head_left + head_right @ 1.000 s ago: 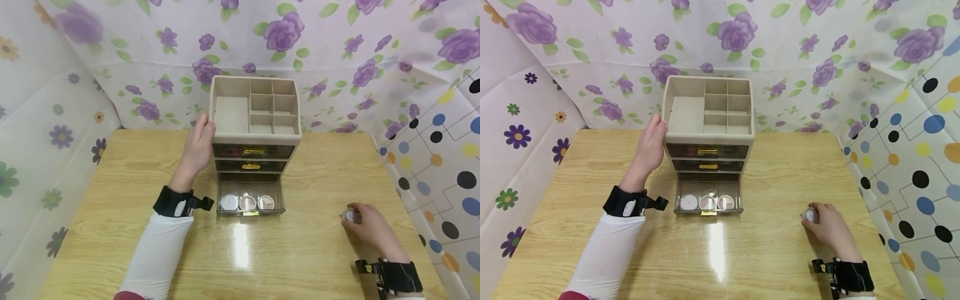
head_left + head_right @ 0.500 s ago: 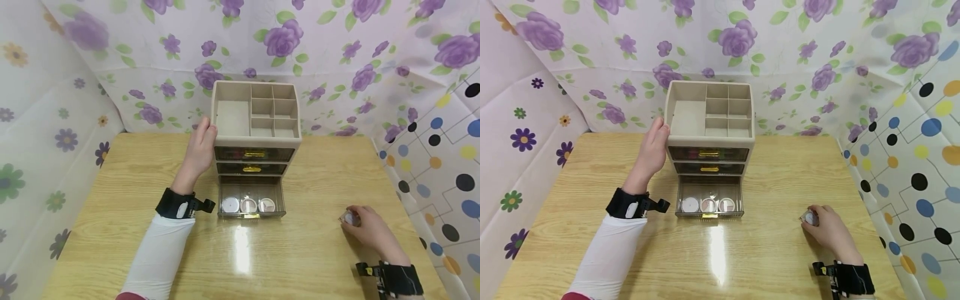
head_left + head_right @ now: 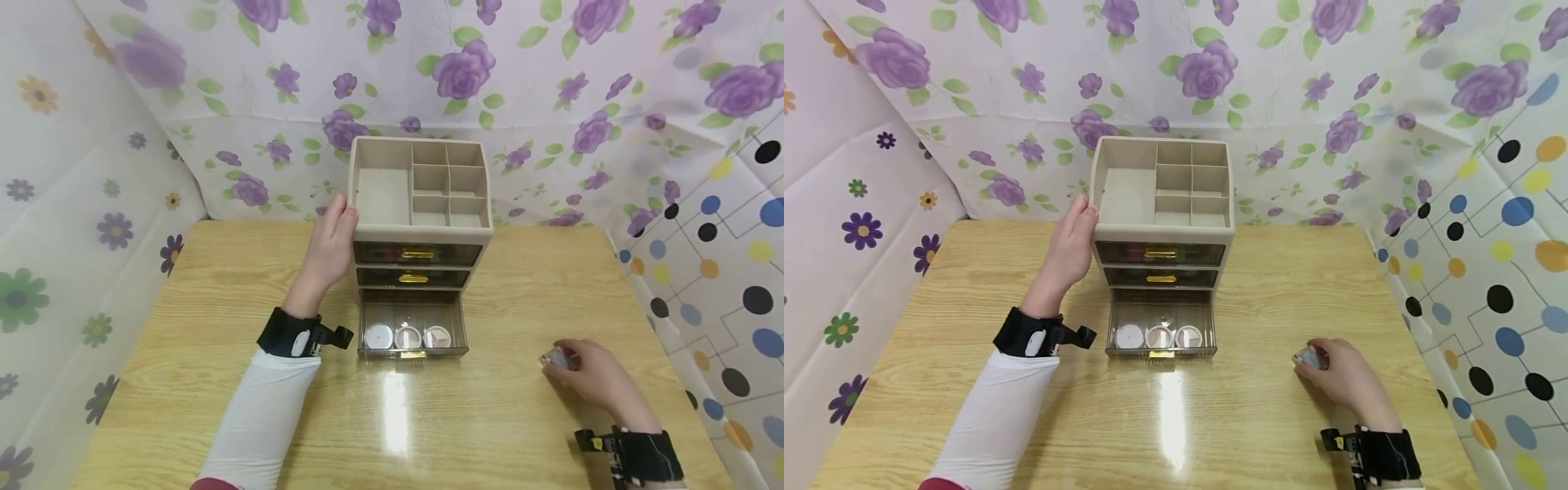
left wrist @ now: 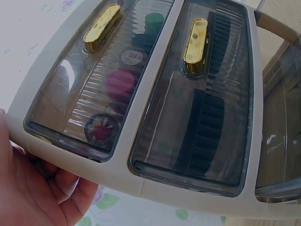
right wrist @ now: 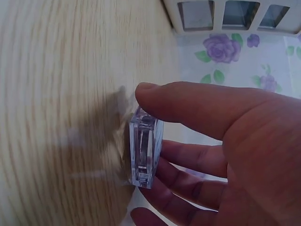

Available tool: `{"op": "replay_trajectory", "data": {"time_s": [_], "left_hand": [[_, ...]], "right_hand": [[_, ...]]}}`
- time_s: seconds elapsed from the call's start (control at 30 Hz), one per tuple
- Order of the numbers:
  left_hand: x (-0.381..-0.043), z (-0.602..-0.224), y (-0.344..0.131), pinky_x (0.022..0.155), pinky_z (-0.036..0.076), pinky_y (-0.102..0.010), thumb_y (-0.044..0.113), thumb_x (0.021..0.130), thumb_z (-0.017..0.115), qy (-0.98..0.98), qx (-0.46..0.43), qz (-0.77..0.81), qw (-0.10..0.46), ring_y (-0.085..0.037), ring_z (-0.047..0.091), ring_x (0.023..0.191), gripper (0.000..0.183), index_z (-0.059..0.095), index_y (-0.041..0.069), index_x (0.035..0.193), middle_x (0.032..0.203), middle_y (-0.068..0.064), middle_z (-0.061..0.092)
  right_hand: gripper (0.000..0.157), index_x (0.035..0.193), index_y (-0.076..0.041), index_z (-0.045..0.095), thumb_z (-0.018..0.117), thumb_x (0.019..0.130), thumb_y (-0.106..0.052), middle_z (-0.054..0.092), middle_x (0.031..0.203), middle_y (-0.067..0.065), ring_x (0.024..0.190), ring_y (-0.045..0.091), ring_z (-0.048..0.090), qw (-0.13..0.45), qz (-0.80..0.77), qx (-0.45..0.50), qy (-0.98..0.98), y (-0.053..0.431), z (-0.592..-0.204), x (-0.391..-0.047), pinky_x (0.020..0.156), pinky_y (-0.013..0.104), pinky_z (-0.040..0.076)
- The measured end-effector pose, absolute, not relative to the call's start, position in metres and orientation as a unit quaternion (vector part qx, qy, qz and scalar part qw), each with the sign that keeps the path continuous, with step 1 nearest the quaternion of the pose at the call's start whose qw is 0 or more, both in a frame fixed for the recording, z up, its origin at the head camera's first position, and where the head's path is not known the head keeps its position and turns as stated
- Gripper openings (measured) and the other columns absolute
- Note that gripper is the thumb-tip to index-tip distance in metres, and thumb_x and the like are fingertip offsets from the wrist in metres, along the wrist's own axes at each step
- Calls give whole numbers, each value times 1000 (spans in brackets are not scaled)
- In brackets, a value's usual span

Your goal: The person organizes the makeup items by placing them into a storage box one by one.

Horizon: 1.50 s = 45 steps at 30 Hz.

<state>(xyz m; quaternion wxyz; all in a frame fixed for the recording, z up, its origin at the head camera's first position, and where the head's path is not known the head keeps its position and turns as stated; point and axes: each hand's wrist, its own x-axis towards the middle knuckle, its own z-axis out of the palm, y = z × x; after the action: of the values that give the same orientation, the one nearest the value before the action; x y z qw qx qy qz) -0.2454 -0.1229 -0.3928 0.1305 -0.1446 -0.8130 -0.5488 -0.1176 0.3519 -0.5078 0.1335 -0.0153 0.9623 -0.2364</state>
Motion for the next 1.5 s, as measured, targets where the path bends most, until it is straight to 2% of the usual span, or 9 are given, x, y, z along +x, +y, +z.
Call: {"op": "replay_trajectory", "data": {"time_s": [0.27, 0.37, 0.47, 0.6, 0.87, 1.2, 1.5], "left_hand": [[-244, -393, -121, 63, 30, -40, 32, 111, 34, -811, -142, -553, 129, -27, 34, 68, 28, 43, 8, 100, 79, -8, 32], [-243, -392, -121, 63, 30, -40, 32, 110, 34, -811, -143, -551, 134, -27, 33, 68, 28, 42, 8, 98, 79, -8, 33], [-244, -391, -121, 64, 30, -40, 32, 110, 34, -811, -144, -551, 134, -27, 34, 69, 28, 42, 8, 98, 79, -8, 33], [-244, -391, -121, 64, 30, -40, 32, 111, 34, -811, -141, -553, 130, -27, 34, 69, 28, 43, 8, 99, 80, -9, 32], [-245, -389, -121, 62, 30, -39, 33, 111, 33, -811, -142, -552, 131, -27, 33, 67, 30, 42, 8, 98, 79, -9, 33], [-245, -392, -122, 62, 29, -39, 33, 112, 32, -816, -142, -544, 130, -26, 32, 65, 30, 40, 9, 97, 78, -8, 32], [-243, -392, -121, 63, 29, -39, 32, 111, 33, -814, -144, -547, 135, -27, 32, 67, 29, 41, 8, 97, 79, -8, 32]], "right_hand": [[71, 145, 0, 61, 82, 95, -47, 71, 121, 15, 102, 28, 69, 110, -272, -31, 955, 327, -504, -115, 84, 49, 59], [66, 146, -3, 61, 83, 96, -41, 71, 120, 12, 102, 26, 70, 84, -301, -50, 948, 307, -495, -115, 84, 47, 60], [59, 142, -5, 63, 85, 95, -32, 71, 118, 8, 102, 23, 69, 50, -327, -82, 940, 288, -484, -117, 83, 43, 61], [50, 135, -10, 66, 86, 94, -32, 71, 119, 2, 103, 19, 68, 16, -340, -135, 931, 263, -470, -124, 80, 37, 61], [44, 128, -15, 70, 89, 91, -30, 72, 115, -7, 102, 14, 68, 3, -325, -224, 919, 214, -451, -145, 81, 39, 60], [41, 125, -13, 73, 90, 89, -26, 73, 119, 1, 105, 18, 70, -15, -213, -307, 927, 167, -459, -169, 90, 39, 59], [36, 126, -10, 75, 86, 93, -20, 74, 117, 6, 98, 21, 72, -22, -170, -330, 928, 144, -469, -184, 85, 39, 60]]}}
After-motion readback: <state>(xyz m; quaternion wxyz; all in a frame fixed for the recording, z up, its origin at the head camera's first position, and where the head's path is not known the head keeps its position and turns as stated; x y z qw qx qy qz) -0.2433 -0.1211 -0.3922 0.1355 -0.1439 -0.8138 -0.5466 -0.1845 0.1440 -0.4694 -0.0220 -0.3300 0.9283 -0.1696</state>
